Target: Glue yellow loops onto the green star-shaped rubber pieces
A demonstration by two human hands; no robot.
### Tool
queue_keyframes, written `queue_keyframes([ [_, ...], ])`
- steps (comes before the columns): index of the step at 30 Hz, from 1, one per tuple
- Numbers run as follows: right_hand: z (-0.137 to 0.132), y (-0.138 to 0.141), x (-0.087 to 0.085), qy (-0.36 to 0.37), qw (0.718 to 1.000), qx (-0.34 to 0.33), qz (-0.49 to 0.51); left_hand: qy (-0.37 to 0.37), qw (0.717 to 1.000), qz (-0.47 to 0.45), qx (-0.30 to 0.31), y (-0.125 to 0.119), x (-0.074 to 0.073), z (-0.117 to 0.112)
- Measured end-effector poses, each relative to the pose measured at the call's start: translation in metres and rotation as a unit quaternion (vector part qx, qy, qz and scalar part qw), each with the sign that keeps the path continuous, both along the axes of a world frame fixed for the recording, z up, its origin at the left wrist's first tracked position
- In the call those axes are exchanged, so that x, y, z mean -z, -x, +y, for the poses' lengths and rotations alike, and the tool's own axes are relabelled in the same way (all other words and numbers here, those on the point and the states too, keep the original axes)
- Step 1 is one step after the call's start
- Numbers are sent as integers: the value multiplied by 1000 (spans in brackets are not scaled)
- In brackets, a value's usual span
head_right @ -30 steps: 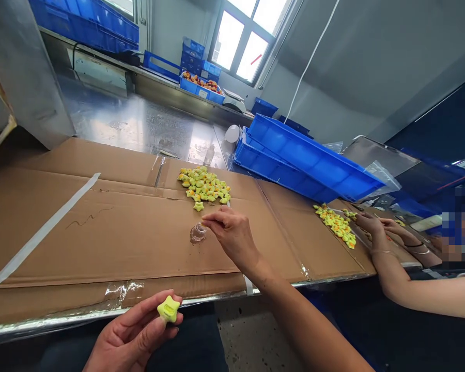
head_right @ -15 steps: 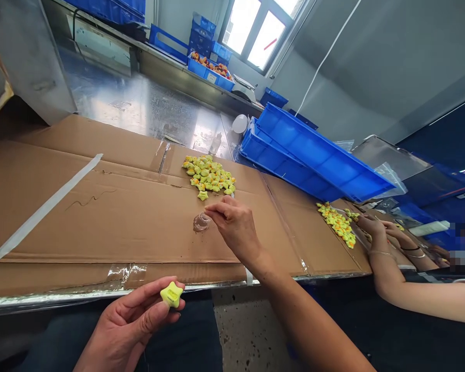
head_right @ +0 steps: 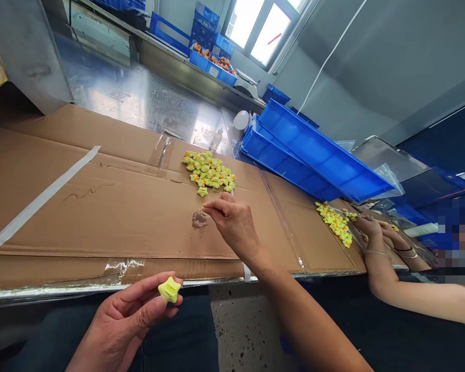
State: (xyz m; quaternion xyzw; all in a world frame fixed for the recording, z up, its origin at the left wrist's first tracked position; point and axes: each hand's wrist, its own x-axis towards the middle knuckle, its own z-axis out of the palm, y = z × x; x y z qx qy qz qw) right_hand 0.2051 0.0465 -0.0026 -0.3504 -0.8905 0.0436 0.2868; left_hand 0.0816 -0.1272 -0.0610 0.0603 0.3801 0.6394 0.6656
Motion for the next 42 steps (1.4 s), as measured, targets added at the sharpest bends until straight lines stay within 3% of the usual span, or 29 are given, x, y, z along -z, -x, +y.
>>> queue_keyframes([
  [16, 0, 3, 0, 9, 1000, 1, 5, 2, 1000, -3, 4, 1, 0, -2],
  [32, 10, -7, -3, 176, 982, 31, 67, 20, 1000, -7, -12, -1, 1, 1],
  [42, 15, -9, -3, 184, 977, 55, 87, -6, 1000, 0, 7, 1, 3, 3],
])
